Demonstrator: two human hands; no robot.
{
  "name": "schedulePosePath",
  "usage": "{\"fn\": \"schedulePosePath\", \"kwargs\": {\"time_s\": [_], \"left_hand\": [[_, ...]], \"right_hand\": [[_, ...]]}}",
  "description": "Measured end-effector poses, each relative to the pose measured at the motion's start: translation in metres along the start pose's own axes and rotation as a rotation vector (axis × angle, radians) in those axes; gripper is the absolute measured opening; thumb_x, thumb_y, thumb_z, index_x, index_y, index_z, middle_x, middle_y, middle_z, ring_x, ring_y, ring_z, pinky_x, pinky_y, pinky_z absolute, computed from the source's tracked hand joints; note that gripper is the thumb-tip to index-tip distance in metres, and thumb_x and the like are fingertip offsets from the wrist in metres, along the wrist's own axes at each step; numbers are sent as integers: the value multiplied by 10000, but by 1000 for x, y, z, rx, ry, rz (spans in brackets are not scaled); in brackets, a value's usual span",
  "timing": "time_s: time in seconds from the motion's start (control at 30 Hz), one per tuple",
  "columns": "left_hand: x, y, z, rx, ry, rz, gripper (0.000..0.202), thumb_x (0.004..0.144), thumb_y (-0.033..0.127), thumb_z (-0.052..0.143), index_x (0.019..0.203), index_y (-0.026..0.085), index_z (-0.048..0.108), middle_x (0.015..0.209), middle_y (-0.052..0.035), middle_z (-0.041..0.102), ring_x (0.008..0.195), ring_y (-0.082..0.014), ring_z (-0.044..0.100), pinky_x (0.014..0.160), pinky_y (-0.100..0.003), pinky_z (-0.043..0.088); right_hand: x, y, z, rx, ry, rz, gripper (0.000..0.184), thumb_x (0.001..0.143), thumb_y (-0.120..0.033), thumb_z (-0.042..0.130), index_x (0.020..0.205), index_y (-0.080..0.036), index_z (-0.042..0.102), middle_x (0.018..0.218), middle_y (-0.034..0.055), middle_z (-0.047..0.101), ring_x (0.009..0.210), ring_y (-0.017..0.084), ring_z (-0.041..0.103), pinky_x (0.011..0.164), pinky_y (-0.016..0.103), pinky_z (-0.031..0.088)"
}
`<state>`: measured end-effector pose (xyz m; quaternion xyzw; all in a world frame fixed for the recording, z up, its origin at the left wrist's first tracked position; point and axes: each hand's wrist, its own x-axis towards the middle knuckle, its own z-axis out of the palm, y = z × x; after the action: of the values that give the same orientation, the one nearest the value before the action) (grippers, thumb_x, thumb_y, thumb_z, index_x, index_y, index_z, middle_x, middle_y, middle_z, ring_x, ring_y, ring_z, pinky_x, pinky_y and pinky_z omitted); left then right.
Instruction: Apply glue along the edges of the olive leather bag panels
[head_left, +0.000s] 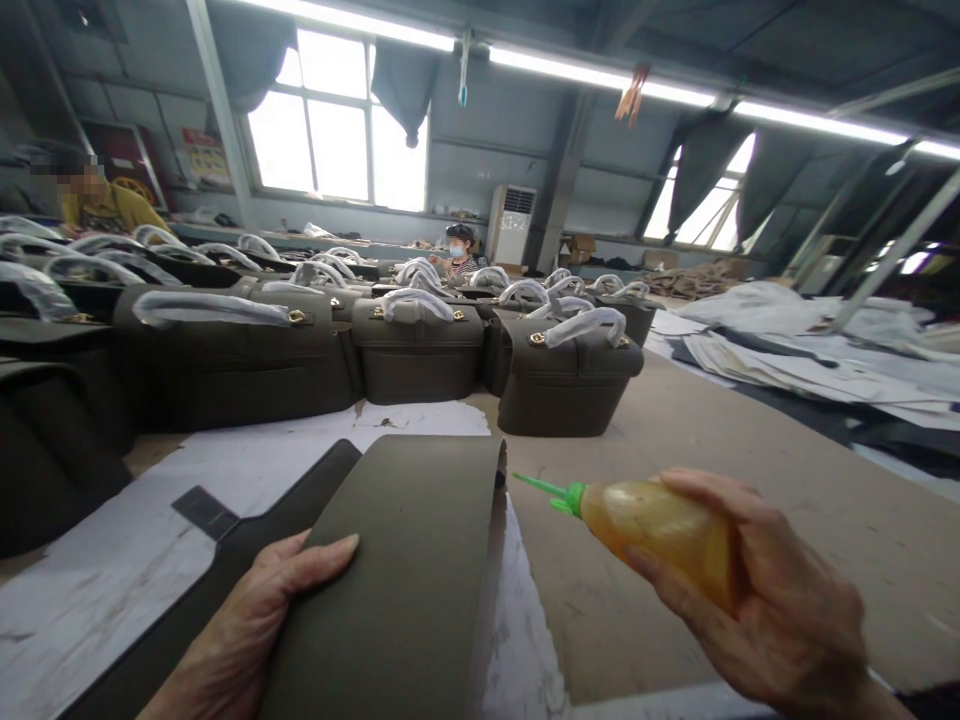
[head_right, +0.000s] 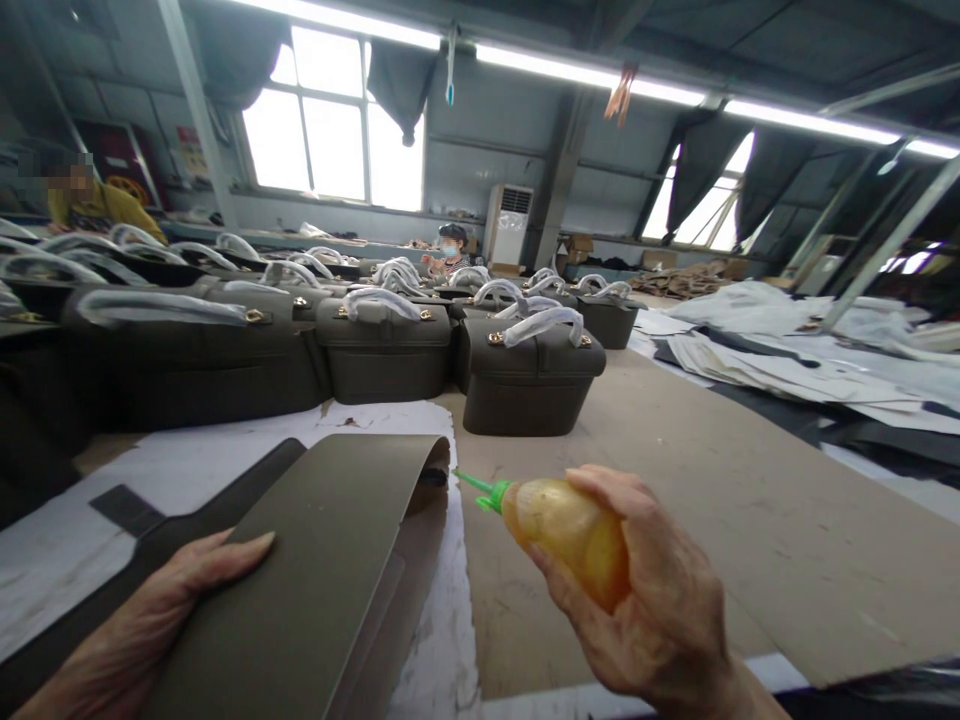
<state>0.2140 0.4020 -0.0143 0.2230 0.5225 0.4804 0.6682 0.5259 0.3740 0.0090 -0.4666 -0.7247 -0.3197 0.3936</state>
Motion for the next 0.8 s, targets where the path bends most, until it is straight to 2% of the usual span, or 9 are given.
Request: {"fn": "schedulePosePath", "kwargs": {"time_s": [0.1, 0.2, 0.33, 0.53, 0.67, 0.8], "left_hand": [[-1, 0, 0, 7, -15, 10, 321, 587, 245, 788, 839, 144, 616, 676, -77, 666, 535, -224, 628, 484, -294, 539], [0, -2, -2, 2, -43, -2, 328, 596, 243, 784, 862, 141, 621, 682, -81, 667, 550, -230, 633, 504, -301, 545], [3, -2, -4, 2, -60, -11, 336, 595, 257, 790, 862, 139, 623, 689, -81, 666, 561, -236, 636, 508, -306, 547], [2, -2, -5, 13, -15, -2, 328, 595, 245, 792, 854, 143, 619, 694, -73, 667, 550, -215, 628, 493, -287, 539], [3, -2, -5, 12, -28, -4, 331, 590, 242, 788, 856, 134, 622, 702, -90, 673, 554, -221, 631, 492, -288, 537], [3, -2, -5, -1, -44, -25, 348, 566, 259, 804, 839, 134, 627, 685, -90, 672, 532, -224, 623, 471, -294, 532]], "right_hand": [[2, -1, 2, -4, 12, 134, 430, 847, -487, 551, 1119, -158, 506, 961, 72, 597, 656, 170, 586, 590, 292, 502], [8, -2, 10, 4, 56, 94, 427, 839, -476, 572, 1096, -141, 515, 922, 67, 603, 606, 141, 564, 508, 265, 452], [9, -2, 17, -20, 35, 40, 414, 860, -472, 540, 1080, -122, 511, 920, 74, 600, 622, 135, 564, 499, 255, 432], [-1, -4, 5, -63, -24, 69, 433, 859, -503, 528, 1106, -147, 507, 945, 65, 596, 599, 131, 547, 516, 270, 433], [3, -4, 9, -12, 21, 88, 434, 844, -470, 573, 1115, -138, 511, 943, 68, 599, 625, 134, 559, 556, 264, 456], [7, -2, 15, -29, 56, 12, 423, 841, -445, 576, 1088, -105, 521, 930, 88, 600, 669, 153, 570, 591, 270, 471]]}}
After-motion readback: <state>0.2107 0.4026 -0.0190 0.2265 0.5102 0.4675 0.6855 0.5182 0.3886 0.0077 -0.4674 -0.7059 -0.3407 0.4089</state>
